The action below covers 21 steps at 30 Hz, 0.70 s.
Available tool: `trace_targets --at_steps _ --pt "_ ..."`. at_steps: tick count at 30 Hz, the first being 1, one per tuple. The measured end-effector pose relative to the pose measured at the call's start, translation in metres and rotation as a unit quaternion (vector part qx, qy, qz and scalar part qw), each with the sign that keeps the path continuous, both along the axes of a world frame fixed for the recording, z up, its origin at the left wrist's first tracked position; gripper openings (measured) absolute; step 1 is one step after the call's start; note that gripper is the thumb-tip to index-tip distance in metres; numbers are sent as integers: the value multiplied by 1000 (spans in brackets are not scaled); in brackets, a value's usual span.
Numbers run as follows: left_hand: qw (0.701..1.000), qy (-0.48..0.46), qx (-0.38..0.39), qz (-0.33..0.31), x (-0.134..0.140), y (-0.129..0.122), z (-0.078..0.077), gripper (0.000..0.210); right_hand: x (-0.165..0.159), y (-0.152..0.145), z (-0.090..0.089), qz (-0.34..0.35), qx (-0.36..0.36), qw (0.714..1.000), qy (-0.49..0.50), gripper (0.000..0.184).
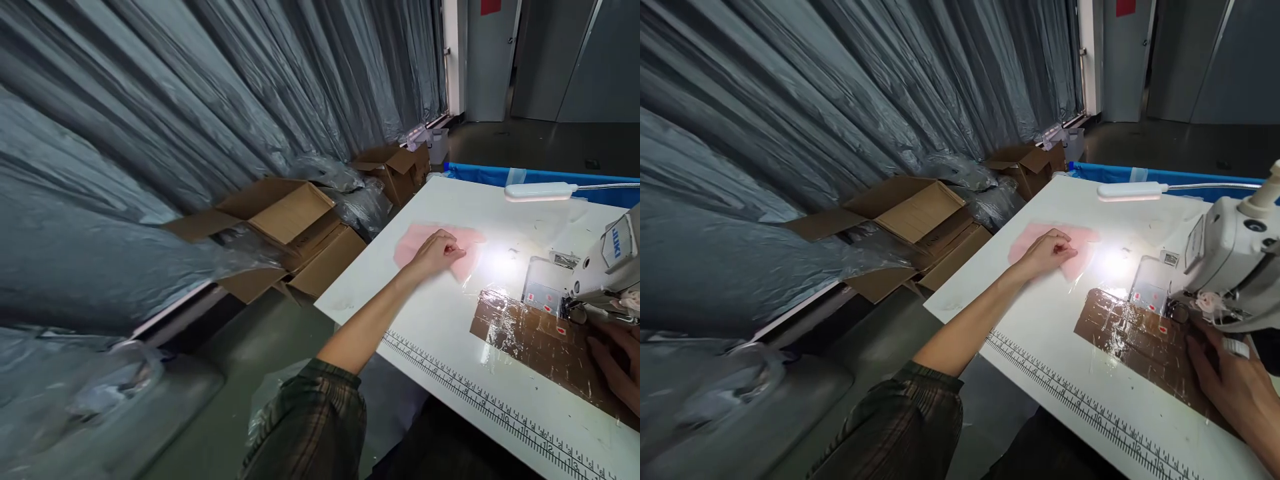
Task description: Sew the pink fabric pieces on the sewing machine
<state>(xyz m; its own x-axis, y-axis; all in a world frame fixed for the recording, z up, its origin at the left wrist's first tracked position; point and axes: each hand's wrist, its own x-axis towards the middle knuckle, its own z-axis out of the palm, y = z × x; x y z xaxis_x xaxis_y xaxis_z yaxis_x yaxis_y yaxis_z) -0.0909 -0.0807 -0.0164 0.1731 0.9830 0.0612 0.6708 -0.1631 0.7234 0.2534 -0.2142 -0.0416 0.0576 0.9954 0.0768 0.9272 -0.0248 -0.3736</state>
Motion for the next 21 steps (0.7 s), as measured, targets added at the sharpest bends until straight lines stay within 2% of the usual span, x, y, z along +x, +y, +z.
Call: trace_targets --at_steps 6,11,14,17,19,21 --pt "1000 -24 7 16 -3 -1 -3 19 6 2 -10 -11 -7 1000 18 50" --pt "995 58 64 -40 0 -7 1 32 18 4 -25 -14 -27 998 47 47" --pt "988 93 111 -52 4 -12 2 29 22 6 -29 -12 -28 999 42 48" --pt "978 79 139 -134 8 -18 2 23 19 7 -25 -4 -18 1000 24 49" --pt "968 43 133 -209 11 -22 2 21 14 6 -19 6 -10 1000 23 49" --pt "959 7 121 -255 13 -25 3 20 9 6 -11 10 -9 1000 24 50"
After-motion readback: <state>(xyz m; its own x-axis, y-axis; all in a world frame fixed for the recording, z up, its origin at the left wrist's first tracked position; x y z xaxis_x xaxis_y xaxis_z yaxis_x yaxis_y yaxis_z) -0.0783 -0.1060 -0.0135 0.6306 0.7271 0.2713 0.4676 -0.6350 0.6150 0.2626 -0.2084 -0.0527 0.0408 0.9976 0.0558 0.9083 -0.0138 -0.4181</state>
